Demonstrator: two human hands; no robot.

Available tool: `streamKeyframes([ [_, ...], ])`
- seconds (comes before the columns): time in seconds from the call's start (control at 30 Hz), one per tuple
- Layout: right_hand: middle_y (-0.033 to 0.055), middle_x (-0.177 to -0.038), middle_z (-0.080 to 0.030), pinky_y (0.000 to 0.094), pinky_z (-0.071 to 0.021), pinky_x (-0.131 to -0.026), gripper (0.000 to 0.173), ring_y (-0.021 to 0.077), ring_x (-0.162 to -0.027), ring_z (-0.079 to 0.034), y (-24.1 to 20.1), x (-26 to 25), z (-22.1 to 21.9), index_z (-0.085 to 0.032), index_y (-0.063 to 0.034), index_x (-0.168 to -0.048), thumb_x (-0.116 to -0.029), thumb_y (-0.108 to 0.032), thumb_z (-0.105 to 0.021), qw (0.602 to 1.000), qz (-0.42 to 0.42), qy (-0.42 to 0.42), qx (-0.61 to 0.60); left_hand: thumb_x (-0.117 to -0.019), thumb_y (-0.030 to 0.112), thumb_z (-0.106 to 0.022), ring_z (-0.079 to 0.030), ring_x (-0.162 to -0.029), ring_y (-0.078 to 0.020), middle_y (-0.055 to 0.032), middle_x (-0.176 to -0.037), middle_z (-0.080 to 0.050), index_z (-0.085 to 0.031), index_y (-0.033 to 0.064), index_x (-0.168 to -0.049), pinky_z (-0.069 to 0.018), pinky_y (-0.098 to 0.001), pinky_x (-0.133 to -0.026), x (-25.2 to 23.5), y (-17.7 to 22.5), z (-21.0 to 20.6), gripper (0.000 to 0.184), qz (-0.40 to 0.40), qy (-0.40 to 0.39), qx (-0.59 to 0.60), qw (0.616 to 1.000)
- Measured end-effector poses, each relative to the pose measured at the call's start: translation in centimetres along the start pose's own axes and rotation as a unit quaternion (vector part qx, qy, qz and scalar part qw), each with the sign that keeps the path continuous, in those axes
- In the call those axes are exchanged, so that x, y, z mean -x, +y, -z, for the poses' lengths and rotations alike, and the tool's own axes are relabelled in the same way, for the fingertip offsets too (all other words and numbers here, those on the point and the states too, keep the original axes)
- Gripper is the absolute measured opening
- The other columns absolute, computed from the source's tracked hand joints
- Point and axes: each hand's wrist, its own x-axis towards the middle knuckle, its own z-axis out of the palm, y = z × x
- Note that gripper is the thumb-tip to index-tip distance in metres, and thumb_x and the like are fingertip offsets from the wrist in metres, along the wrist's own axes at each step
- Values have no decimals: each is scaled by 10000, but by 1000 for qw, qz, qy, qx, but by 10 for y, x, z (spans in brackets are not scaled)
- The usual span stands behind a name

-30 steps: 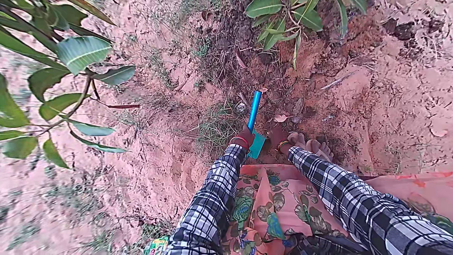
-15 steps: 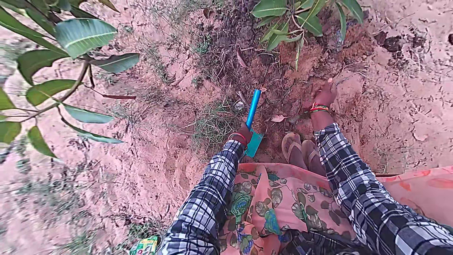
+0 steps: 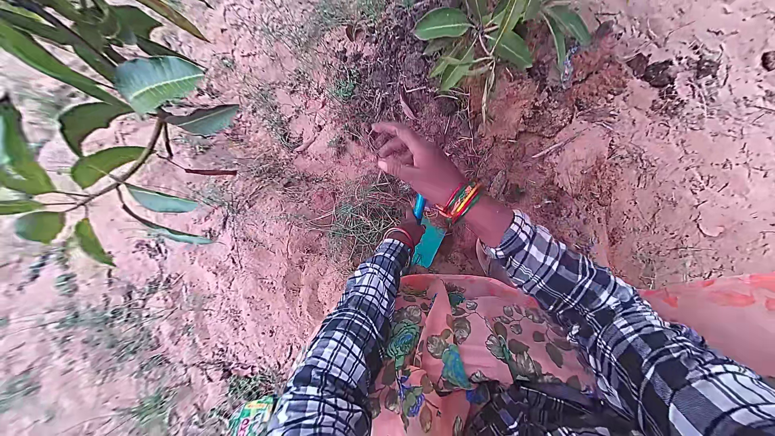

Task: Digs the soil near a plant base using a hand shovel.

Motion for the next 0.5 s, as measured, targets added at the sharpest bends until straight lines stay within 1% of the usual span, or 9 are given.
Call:
streamKeyframes([
  [0.03, 151, -1209, -707, 427, -565, -920, 399, 233, -1009, -709, 23, 6, 13, -573, -30, -1424, -1037, -127, -599, 995, -53, 18, 78, -1088, 198, -505, -622, -1235, -421, -289, -1372, -590, -230, -16, -1578, -470, -569, -1077, -26, -18, -5, 602, -59, 42, -16, 997],
  [0.07, 141, -1182, -719, 458, -542, -970, 331, 244, -1048, -704, 43, 16, 26, -632, -50, -1358, -1061, -184, -567, 984, -115, 8, 136, -1077, 220, -527, -666, -1158, -412, -292, -1310, -619, -200, -9, -1584, -518, -568, -1023, -40, -28, -9, 645, -93, 65, -8, 994],
  [0.13, 198, -1197, -702, 547, -511, -1002, 352, 332, -1087, -689, 75, 34, 47, -637, -45, -1350, -1080, -252, -546, 947, -214, -73, 228, -1080, 229, -515, -669, -1139, -425, -311, -1295, -612, -206, -13, -1571, -518, -590, -1004, -39, -28, -8, 629, -111, 65, -19, 992],
  [0.17, 214, -1279, -679, 594, -479, -1045, 393, 376, -1182, -658, 87, 35, 52, -613, -52, -1395, -1063, -261, -584, 926, -231, -114, 274, -1082, 226, -499, -670, -1131, -432, -313, -1284, -616, -227, -8, -1567, -516, -602, -997, -30, -20, -5, 603, -114, 70, -38, 990],
  [0.23, 209, -1478, -544, 669, -430, -1064, 620, 434, -1348, -529, 95, 35, 48, -498, -96, -1519, -961, -218, -740, 909, -214, -104, 343, -1088, 241, -492, -676, -1100, -452, -313, -1227, -642, -294, -3, -1543, -518, -625, -970, -3, -1, 6, 553, -128, 103, -96, 982],
  [0.3, 145, -1629, -384, 701, -384, -1075, 925, 435, -1479, -365, 93, 35, 35, -415, -179, -1575, -779, -115, -882, 910, -166, -36, 378, -1088, 279, -493, -667, -1115, -473, -316, -1219, -652, -328, 24, -1548, -506, -649, -966, 24, 19, 20, 552, -128, 130, -146, 972],
  [0.37, 111, -1728, -188, 789, -238, -1114, 1216, 444, -1573, -158, 90, 38, 20, -242, -316, -1655, -681, -29, -911, 910, -137, -53, 388, -1092, 277, -491, -665, -1093, -478, -325, -1214, -641, -334, 10, -1530, -504, -649, -952, 46, 29, 35, 537, -115, 125, -160, 972],
  [0.43, 140, -1706, -250, 791, -223, -1115, 1173, 455, -1567, -171, 96, 44, 0, -264, -359, -1645, -703, -25, -878, 915, -103, -32, 388, -1094, 270, -493, -673, -1052, -473, -334, -1210, -630, -301, 1, -1548, -512, -643, -936, 60, 27, 45, 562, -102, 93, -167, 976],
  [0.5, 215, -1471, -516, 696, -374, -1043, 834, 469, -1398, -430, 109, 49, -21, -500, -363, -1525, -801, -115, -830, 912, -82, 42, 399, -1092, 278, -507, -684, -983, -462, -331, -1171, -634, -323, -6, -1524, -530, -637, -894, 63, 18, 43, 549, -83, 60, -191, 976],
])
